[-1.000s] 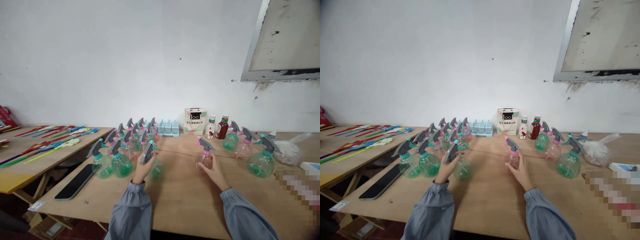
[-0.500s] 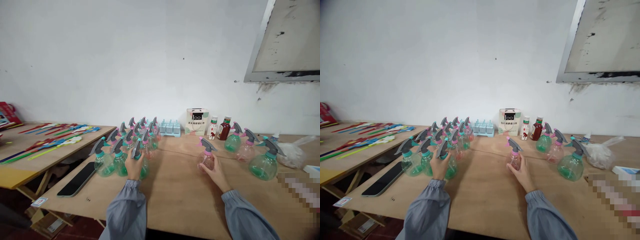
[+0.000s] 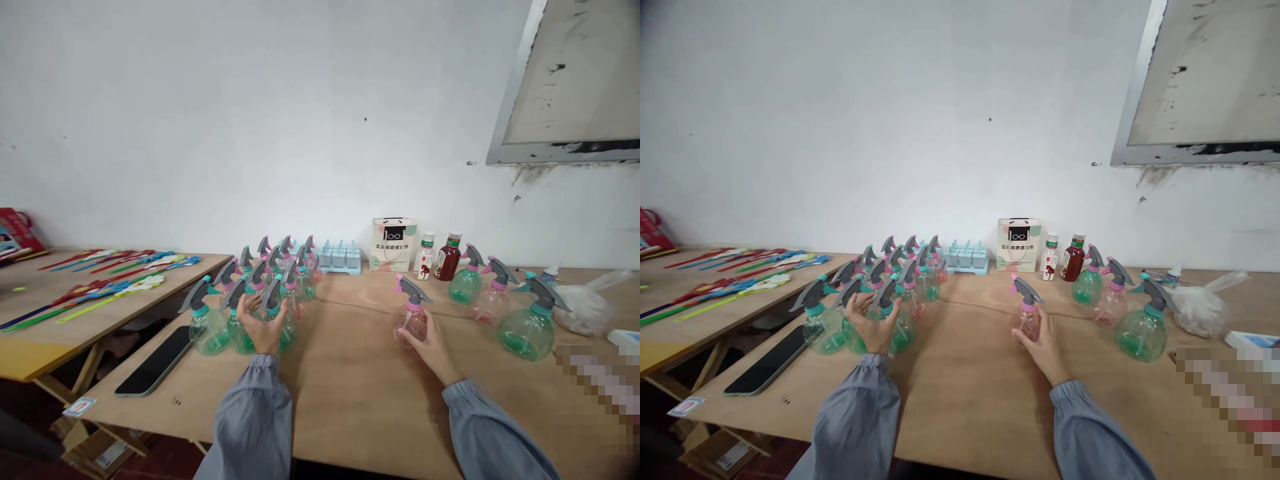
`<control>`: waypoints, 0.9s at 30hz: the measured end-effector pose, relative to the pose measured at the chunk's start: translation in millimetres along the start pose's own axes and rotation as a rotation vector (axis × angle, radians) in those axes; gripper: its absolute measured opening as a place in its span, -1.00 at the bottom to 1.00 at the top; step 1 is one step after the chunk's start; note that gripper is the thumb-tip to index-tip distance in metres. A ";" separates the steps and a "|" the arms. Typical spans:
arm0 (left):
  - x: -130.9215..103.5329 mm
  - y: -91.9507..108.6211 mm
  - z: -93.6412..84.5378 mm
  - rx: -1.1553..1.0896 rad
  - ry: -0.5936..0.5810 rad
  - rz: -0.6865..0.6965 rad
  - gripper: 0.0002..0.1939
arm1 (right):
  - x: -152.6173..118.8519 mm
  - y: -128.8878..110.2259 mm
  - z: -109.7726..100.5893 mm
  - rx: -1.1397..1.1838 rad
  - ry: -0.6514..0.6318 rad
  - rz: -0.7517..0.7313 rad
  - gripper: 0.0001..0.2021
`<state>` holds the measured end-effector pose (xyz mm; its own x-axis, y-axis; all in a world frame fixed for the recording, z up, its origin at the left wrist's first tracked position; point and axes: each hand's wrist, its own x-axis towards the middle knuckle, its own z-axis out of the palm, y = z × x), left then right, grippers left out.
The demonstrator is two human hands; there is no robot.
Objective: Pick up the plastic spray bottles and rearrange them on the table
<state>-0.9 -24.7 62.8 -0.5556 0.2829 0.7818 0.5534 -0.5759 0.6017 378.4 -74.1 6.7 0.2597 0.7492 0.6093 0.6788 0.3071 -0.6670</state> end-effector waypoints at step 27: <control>-92.9 108.5 71.2 -0.329 -0.784 -0.363 -0.20 | 17.0 10.6 -93.8 -0.196 0.796 -0.086 -0.37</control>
<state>154.9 -58.9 67.1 -0.0150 0.8580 0.5135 0.1565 -0.5052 0.8487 454.4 -113.1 50.2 0.5606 0.0652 0.8255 0.8068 0.1816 -0.5622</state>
